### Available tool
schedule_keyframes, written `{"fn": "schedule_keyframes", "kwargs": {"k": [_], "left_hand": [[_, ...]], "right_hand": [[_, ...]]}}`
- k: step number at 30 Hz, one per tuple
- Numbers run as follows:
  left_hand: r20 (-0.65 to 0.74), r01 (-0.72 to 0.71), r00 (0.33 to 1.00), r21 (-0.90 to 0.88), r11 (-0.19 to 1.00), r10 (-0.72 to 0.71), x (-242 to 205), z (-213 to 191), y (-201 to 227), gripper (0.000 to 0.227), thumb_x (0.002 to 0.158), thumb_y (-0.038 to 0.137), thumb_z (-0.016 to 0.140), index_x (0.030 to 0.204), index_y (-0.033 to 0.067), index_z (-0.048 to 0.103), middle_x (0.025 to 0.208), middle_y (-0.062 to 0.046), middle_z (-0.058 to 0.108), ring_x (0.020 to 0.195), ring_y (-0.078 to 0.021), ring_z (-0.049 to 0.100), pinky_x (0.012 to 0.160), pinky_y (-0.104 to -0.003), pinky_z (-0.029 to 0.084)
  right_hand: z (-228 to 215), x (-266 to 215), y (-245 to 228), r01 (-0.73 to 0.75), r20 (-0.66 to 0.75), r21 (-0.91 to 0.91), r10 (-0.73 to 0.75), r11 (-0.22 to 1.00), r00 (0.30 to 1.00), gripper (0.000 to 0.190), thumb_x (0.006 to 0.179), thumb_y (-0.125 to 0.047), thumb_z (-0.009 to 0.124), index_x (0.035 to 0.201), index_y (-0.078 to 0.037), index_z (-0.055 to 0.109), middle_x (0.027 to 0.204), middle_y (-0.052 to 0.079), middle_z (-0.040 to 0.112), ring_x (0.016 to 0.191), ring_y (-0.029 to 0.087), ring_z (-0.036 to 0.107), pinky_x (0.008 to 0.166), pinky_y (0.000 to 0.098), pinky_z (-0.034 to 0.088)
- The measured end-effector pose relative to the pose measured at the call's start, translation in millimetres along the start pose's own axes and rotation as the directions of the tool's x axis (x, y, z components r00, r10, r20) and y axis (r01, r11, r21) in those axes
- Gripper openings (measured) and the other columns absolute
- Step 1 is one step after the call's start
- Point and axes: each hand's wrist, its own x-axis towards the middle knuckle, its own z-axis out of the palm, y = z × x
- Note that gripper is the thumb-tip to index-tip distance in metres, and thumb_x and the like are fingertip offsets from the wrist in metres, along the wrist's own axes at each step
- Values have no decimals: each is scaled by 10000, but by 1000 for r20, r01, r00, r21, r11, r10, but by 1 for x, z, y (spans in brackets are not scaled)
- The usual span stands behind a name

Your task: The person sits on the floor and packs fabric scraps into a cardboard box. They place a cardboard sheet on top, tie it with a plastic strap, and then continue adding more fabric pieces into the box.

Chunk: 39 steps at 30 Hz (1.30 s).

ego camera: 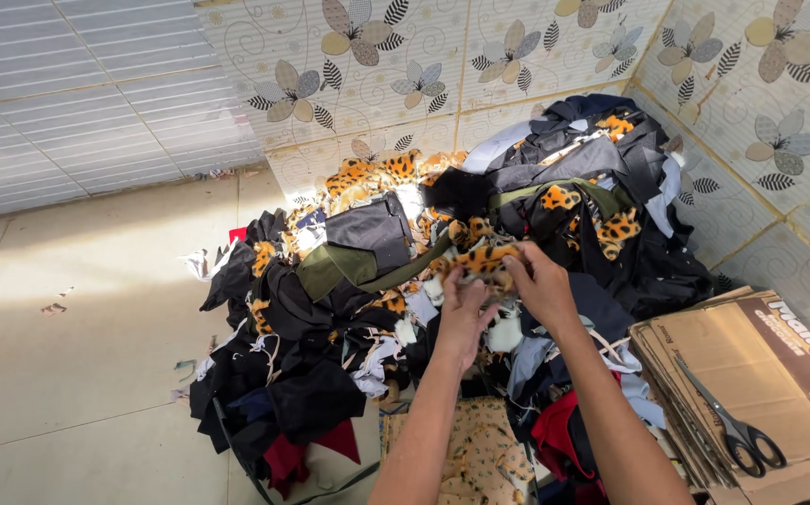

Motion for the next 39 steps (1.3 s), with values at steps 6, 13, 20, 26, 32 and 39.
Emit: {"fn": "schedule_keyframes", "kwargs": {"k": [6,13,20,26,32,39], "left_hand": [[-20,-205,933,793,574,361,20,-20,-14,687,1025,157,641,1607,60,289,1501,-263,326,1460,-522,285,1148,-684,348],[66,-285,922,782,554,380,57,-37,-24,100,1015,241,635,1092,186,669,1014,-67,723,1106,-328,703,921,-492,575],[133,-347,896,805,481,424,43,-32,-4,116,1052,246,609,1028,143,656,804,-101,704,793,-311,719,661,-439,542],[124,-283,937,818,501,326,38,-40,-4,217,1038,327,611,945,138,663,714,-80,662,714,-271,667,624,-420,506],[44,-142,977,869,475,210,22,-68,-10,330,968,435,644,936,109,677,805,-180,674,860,-403,682,747,-507,522],[-148,170,985,833,527,-83,-33,-173,-82,364,974,527,608,999,187,735,815,-105,694,832,-275,685,730,-430,524]], "right_hand": [[-2,5,8,92,53,17,-93,996,994,152,1045,-234,661,953,-116,688,753,134,650,715,264,643,659,429,519],[-19,12,8,105,55,-167,-97,980,994,133,1069,-229,617,1103,-149,719,1071,98,688,1079,384,650,917,524,534],[-15,-16,-29,-118,266,65,97,991,959,566,1030,-401,559,1518,-138,447,1367,229,638,1317,508,516,1052,663,416],[-2,-48,-40,-62,410,193,-22,979,912,900,870,-235,825,1607,-131,319,1494,335,453,1424,574,339,1155,696,280],[37,-96,1,-135,308,323,31,937,951,693,992,-177,663,1560,-51,286,1427,345,475,1288,530,497,1031,659,442],[75,-169,100,-628,497,559,387,541,777,300,1014,-108,596,1294,-1,610,920,122,663,662,183,707,523,235,627]]}}
